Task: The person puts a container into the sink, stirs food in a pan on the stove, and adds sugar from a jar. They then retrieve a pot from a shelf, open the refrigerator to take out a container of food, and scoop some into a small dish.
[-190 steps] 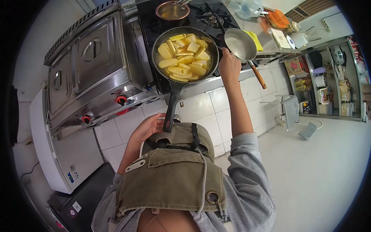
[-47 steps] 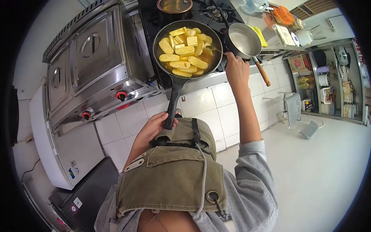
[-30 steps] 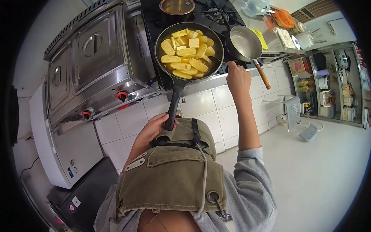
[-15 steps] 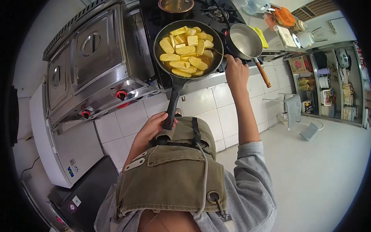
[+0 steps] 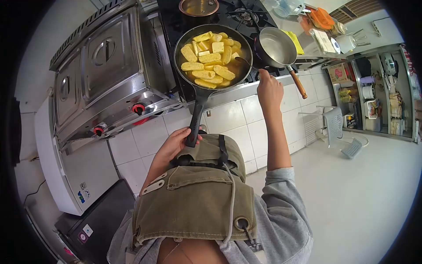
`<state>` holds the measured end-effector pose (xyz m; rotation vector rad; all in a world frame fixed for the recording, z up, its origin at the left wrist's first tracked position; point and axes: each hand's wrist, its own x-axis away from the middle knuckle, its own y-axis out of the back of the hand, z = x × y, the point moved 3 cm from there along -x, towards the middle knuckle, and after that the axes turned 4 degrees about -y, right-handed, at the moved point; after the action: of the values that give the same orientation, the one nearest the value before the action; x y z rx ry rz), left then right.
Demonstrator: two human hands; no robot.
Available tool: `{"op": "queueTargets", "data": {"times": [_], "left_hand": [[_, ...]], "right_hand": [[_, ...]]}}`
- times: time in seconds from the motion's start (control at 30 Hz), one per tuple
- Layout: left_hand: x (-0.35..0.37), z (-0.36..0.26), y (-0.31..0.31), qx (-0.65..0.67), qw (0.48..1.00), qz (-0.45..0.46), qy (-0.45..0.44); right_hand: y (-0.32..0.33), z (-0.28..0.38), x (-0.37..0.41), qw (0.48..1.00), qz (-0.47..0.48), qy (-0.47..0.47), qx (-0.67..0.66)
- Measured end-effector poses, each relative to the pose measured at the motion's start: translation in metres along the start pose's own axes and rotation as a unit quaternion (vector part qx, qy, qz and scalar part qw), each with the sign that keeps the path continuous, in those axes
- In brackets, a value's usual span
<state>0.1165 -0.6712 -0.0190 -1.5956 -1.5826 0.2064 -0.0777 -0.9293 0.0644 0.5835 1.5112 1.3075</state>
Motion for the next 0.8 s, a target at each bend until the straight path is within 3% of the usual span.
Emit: {"op": "queueTargets", "data": {"times": [0.07,0.13,0.2,0.23,0.33,0.5,0.8], "left_hand": [[0.001,-0.002,-0.002,-0.003,1.000,-0.003,-0.002],[0.002,-0.001,-0.002,-0.004,1.000,-0.006,0.001],[0.001,0.000,-0.001,0.005,1.000,-0.005,-0.004],[0.001,0.000,-0.001,0.005,1.000,-0.004,-0.004],[0.002,-0.001,-0.002,-0.003,1.000,-0.010,-0.004],[0.002,-0.002,-0.003,0.009,1.000,-0.022,0.005],[0.003,-0.004,-0.004,-0.002,1.000,-0.011,0.015]], "right_hand": [[0.010,0.001,-0.005,0.997,0.038,-0.058,-0.036],[0.009,-0.009,-0.005,0.996,-0.013,-0.046,-0.081],[0.004,-0.021,-0.005,0.936,0.003,-0.143,-0.322],[0.005,-0.023,-0.006,0.912,-0.029,-0.144,-0.383],[0.012,-0.022,-0.006,0.885,-0.020,-0.223,-0.409],[-0.007,-0.014,-0.005,0.880,-0.077,-0.220,-0.413],[-0.032,-0.009,-0.011,0.867,-0.059,-0.234,-0.435]]}}
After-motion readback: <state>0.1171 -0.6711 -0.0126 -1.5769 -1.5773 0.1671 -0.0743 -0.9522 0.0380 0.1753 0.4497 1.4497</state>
